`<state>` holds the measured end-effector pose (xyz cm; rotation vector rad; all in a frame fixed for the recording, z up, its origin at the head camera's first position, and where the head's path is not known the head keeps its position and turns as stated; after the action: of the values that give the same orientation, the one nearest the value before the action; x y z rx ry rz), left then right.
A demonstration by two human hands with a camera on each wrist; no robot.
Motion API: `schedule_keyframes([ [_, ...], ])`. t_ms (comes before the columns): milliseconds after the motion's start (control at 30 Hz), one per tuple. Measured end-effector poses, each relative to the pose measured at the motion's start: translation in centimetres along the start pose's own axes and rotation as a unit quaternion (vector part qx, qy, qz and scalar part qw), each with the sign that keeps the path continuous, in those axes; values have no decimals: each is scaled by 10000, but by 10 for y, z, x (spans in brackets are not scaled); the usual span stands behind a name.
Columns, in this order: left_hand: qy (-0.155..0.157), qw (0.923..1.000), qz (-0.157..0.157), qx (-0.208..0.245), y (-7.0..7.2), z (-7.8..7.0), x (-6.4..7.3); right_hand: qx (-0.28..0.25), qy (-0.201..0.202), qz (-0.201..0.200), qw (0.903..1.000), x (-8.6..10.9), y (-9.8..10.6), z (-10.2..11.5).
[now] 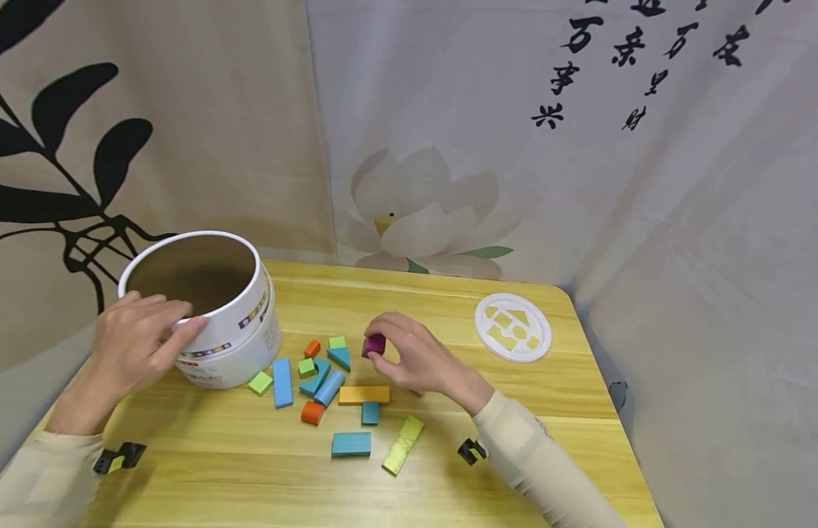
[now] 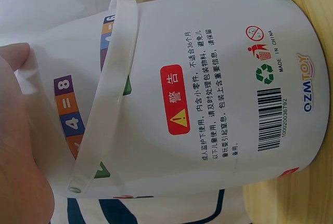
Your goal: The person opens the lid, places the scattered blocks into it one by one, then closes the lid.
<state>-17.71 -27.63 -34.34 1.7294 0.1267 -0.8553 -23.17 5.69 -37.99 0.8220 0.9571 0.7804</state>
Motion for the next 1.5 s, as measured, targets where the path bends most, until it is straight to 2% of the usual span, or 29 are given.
schedule_keyframes([
  [267, 2, 10000, -40, -6, 2, 0, 0, 180, 473, -227, 9985, -49, 20, 18],
  [533, -39, 10000, -57, 5, 2, -1, 0, 54, 726, -464, 9963, -99, 34, 35],
  [867, -36, 10000, -11, -16, 0, -1, -1, -59, 959, -615, 9935, -157, 43, 49],
  [1000, -15, 10000, 45, -48, 0, -1, -1, -210, 889, -516, 9945, -179, 41, 50],
  [1300, -56, 9999, 60, -59, 0, -2, -2, -660, 434, -172, 9967, -224, 25, 45],
  [1500, -13, 9999, 76, -82, -1, 0, -1, -517, 73, 402, 9978, -254, -1, 41],
])
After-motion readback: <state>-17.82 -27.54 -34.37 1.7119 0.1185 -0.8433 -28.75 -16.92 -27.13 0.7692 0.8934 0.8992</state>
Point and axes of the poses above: each hand's wrist, its own x-axis away from the middle knuckle, its own y-axis out of the back of the hand, z = x × y, the point moved 10 cm from there along -x, towards the middle knuckle, and after that the axes turned 9 degrees about z, right-handed, at the moved point
